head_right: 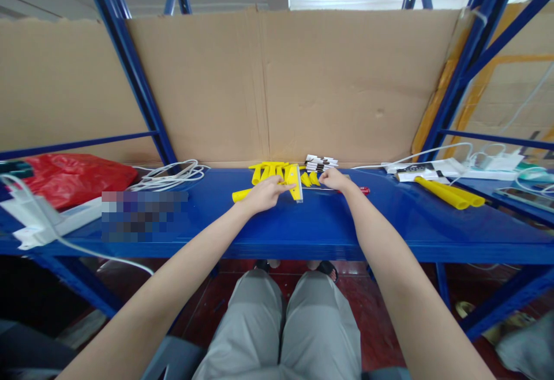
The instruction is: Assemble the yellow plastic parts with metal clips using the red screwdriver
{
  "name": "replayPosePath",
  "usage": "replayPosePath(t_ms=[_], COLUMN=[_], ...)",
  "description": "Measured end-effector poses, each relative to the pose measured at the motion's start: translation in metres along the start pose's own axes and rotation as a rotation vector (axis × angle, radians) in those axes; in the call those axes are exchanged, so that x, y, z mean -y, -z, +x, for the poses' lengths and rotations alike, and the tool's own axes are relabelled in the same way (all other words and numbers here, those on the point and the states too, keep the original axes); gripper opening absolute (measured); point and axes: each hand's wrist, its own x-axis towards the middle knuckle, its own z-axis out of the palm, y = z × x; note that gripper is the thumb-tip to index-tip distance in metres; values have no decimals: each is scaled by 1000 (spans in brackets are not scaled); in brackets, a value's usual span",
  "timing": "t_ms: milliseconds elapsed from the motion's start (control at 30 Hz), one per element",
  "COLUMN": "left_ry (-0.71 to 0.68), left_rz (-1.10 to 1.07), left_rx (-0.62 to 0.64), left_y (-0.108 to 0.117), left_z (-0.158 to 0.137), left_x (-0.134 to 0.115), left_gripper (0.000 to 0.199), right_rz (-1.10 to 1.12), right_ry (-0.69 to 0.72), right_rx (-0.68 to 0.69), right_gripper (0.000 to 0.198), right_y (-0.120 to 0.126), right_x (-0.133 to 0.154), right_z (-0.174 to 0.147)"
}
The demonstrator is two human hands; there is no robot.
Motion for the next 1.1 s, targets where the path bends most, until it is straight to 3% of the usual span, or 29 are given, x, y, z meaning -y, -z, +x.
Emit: replayPosePath(t_ms=[67,200,300,500,833,1100], left_ry=[3,32,60,78,66,81], left_rz=[7,32,39,5,2,-14], left_rx=[1,20,34,31,11,19], left_y=[0,1,4,4,2,1], left_z=[0,-1,-2,-2,-3,-2], left_x=[1,0,-1,1,4,3], left_gripper=[55,56,56,57,52,48], right_rz=[90,399,352,204,118,68], right_ry=[42,256,341,413,461,437], right_rx=[24,132,170,118,12,61], right_gripper=[13,17,15,7,12,17], right_y=[0,-4,-10,-21,-30,-31], right_x=[11,37,52,61,69,73], right_z=[-6,-18,-22,-23,-28,-28])
